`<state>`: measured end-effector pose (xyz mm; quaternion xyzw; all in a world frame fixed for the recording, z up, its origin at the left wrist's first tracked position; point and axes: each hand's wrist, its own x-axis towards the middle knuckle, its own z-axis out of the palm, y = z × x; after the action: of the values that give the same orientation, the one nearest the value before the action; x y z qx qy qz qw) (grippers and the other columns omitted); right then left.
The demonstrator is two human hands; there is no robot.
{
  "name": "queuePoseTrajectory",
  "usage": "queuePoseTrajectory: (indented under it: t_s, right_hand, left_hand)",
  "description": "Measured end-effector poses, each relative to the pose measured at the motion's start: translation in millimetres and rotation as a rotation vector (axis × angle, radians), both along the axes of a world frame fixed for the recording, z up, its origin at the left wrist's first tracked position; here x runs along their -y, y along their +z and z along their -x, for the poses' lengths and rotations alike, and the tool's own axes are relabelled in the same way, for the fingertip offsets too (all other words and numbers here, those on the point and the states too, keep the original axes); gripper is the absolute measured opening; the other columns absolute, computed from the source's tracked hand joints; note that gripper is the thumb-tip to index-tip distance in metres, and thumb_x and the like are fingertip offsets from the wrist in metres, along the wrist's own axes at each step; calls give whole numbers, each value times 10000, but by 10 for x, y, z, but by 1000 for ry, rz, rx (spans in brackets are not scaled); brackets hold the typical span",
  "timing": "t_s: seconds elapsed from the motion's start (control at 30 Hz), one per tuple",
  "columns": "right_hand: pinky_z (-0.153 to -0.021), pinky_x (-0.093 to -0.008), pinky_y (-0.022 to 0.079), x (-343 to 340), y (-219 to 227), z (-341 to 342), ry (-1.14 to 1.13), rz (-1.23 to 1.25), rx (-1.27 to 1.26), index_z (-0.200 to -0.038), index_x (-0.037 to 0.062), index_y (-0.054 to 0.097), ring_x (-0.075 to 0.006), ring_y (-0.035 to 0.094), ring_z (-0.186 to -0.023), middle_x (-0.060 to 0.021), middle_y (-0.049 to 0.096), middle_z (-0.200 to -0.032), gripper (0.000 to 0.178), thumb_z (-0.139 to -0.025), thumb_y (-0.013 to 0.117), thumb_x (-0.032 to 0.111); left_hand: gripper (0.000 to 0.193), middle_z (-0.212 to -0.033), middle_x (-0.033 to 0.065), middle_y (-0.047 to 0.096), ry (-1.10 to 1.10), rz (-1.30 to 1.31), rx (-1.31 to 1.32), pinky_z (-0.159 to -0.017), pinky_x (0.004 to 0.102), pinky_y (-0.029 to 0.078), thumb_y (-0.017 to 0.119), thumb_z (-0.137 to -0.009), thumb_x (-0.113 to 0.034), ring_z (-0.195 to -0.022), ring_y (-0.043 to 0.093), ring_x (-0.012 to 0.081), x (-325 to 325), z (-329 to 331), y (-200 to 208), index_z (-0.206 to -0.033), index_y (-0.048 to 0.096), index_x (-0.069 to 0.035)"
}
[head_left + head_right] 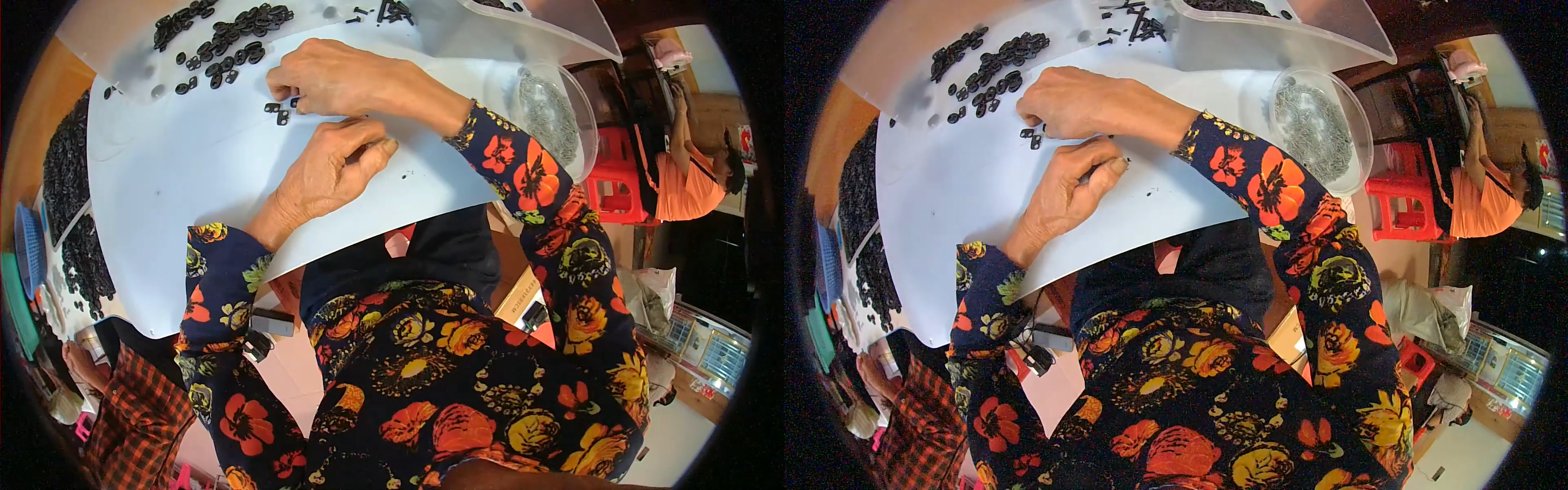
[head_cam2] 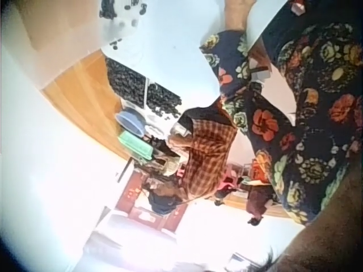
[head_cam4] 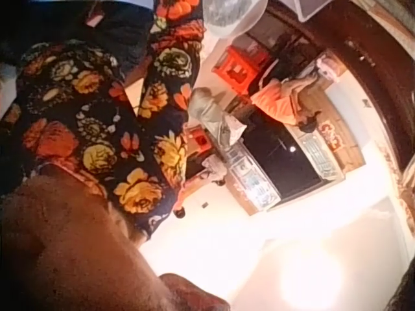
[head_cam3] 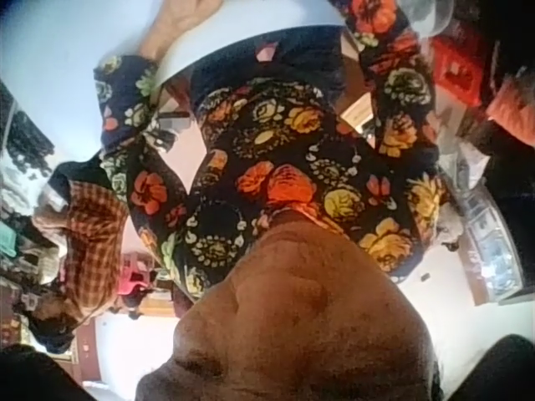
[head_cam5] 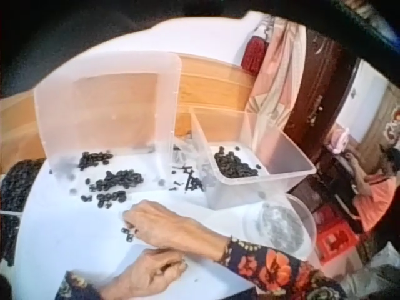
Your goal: The person assembles small plastic components by hand, picking up plastic pieces and inserting metal pins into them on a table.
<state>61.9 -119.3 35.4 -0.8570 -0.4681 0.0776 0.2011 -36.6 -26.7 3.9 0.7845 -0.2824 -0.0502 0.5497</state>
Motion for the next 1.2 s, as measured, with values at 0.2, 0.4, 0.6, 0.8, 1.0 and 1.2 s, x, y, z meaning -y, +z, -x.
queuePoseTrajectory:
  t_s: [0.2,0.4,0.6,0.8,1.0,1.2]
  right_hand:
    - [-636,-391,455,4,-42,-38,27,-1,-43,-817,7,583,-284,582,-697,-112,600,-711,133,-687,594,-17]
    - [-642,-351,477,58,80,12,19,51,-78,-830,10,608,-269,598,-687,-128,636,-756,160,-672,602,-16]
    - [-686,-267,489,367,26,39,-257,-405,-366,-915,15,638,-139,629,-728,-49,657,-819,149,-766,635,26]
    - [-742,-225,495,617,-69,180,-349,-705,-511,-1023,15,624,-72,606,-783,-16,643,-850,200,-825,605,6]
    - [-587,-213,450,617,-216,367,-358,-871,-600,-950,1,649,-49,555,-675,-14,649,-756,156,-795,637,19]
    - [-519,-220,415,585,-186,384,-363,-830,-523,-872,-16,653,-53,509,-580,-27,636,-682,104,-808,631,63]
  left_hand:
    - [186,-610,115,479,41,99,-8,-526,335,364,592,-841,-132,-542,412,208,51,2,1,-770,552,35]
    - [179,-614,92,462,46,102,-28,-520,319,358,585,-846,-123,-546,408,173,33,-7,18,-763,543,30]
    - [177,-647,54,523,149,229,-119,-580,271,406,517,-883,-136,-595,470,116,-3,-29,-53,-792,547,12]
    - [198,-705,9,545,351,325,-267,-672,232,417,481,-924,-180,-675,496,86,-58,-126,-20,-844,545,-10]
    - [193,-745,11,547,401,384,-209,-687,232,434,487,-951,-209,-702,496,77,-69,-177,-45,-965,519,-19]
    - [161,-779,27,587,419,344,-190,-693,235,447,488,-956,-171,-723,544,88,-58,-166,-28,-993,539,-23]
